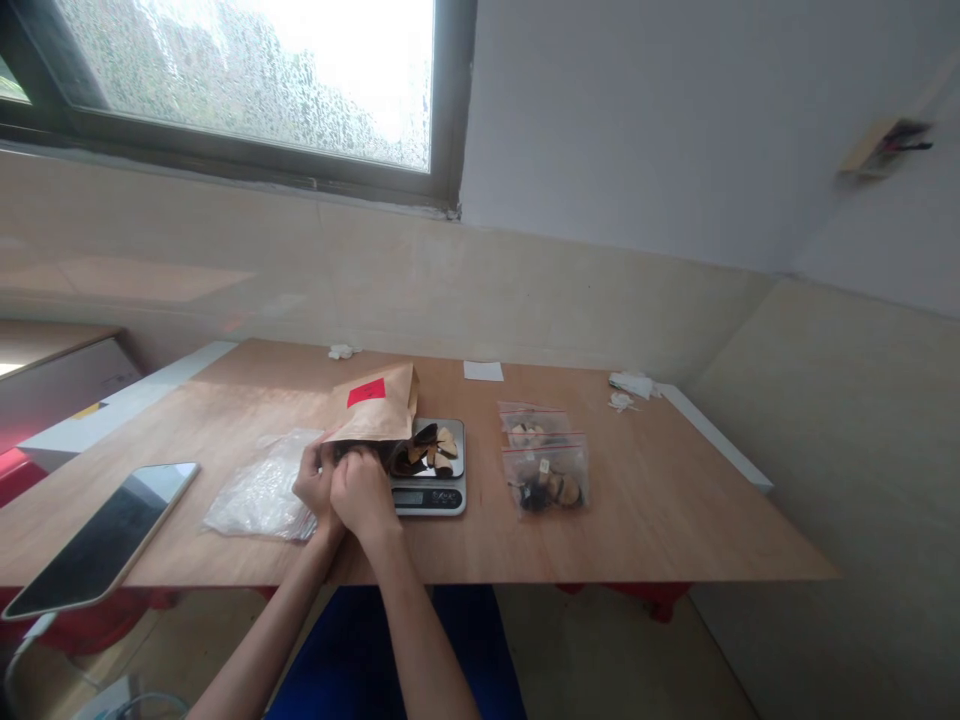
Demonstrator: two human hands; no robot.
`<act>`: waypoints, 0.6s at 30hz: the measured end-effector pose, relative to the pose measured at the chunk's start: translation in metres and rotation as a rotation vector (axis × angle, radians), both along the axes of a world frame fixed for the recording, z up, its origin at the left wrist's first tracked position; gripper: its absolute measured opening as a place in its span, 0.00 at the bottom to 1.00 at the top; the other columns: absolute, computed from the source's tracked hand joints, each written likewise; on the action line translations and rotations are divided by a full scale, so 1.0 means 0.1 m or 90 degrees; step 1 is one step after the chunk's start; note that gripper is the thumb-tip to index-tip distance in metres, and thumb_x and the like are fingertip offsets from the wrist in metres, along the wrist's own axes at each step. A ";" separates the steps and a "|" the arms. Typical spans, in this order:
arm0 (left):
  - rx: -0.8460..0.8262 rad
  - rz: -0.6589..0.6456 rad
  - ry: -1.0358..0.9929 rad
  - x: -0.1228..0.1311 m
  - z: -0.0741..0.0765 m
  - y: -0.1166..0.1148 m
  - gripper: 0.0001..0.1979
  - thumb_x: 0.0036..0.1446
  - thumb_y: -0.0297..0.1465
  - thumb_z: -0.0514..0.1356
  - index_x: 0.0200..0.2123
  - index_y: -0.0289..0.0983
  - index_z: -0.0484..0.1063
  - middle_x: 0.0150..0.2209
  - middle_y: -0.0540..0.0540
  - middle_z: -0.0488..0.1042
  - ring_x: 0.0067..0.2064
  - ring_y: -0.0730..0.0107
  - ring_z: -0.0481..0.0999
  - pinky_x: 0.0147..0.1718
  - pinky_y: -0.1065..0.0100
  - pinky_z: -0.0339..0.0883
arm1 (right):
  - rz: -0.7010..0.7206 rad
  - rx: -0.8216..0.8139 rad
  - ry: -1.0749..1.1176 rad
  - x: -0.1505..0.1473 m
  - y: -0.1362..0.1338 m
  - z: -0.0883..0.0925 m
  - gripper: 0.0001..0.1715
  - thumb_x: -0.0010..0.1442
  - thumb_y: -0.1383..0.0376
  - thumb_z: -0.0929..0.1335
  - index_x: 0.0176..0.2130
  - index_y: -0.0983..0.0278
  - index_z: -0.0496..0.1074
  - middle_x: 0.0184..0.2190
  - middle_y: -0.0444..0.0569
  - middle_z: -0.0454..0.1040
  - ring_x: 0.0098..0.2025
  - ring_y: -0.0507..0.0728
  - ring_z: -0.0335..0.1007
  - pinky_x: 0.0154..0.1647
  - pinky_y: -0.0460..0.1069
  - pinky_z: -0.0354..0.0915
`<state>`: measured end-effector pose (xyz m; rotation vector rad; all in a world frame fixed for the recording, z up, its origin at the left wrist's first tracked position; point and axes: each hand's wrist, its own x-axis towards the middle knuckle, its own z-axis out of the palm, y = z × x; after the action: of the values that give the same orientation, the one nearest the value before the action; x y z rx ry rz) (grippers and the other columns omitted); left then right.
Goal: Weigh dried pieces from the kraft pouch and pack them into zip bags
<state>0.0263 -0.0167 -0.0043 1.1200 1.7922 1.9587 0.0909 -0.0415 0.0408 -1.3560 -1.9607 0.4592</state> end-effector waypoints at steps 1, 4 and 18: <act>0.003 -0.003 -0.003 0.00 0.00 0.00 0.12 0.58 0.37 0.52 0.39 0.41 0.74 0.39 0.48 0.77 0.41 0.67 0.74 0.40 0.68 0.64 | -0.012 -0.024 0.013 -0.02 0.04 0.02 0.15 0.60 0.73 0.58 0.36 0.73 0.73 0.38 0.61 0.75 0.43 0.60 0.71 0.45 0.51 0.65; 0.010 0.000 -0.011 0.01 0.00 -0.01 0.12 0.57 0.37 0.52 0.38 0.42 0.74 0.39 0.49 0.77 0.42 0.67 0.73 0.41 0.68 0.63 | -0.062 -0.075 0.043 -0.03 0.09 0.07 0.16 0.61 0.70 0.59 0.35 0.73 0.74 0.35 0.63 0.76 0.39 0.61 0.74 0.40 0.50 0.66; 0.023 -0.013 0.006 0.04 -0.02 0.00 0.13 0.58 0.39 0.52 0.37 0.42 0.74 0.40 0.49 0.77 0.43 0.67 0.73 0.44 0.67 0.62 | -0.074 -0.044 0.110 -0.17 0.46 -0.06 0.16 0.57 0.75 0.62 0.43 0.68 0.72 0.44 0.58 0.73 0.49 0.62 0.66 0.55 0.58 0.58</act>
<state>0.0305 -0.0164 -0.0063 1.1562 1.7492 1.9849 0.0735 0.0050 0.0344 -1.4164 -1.7304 0.5728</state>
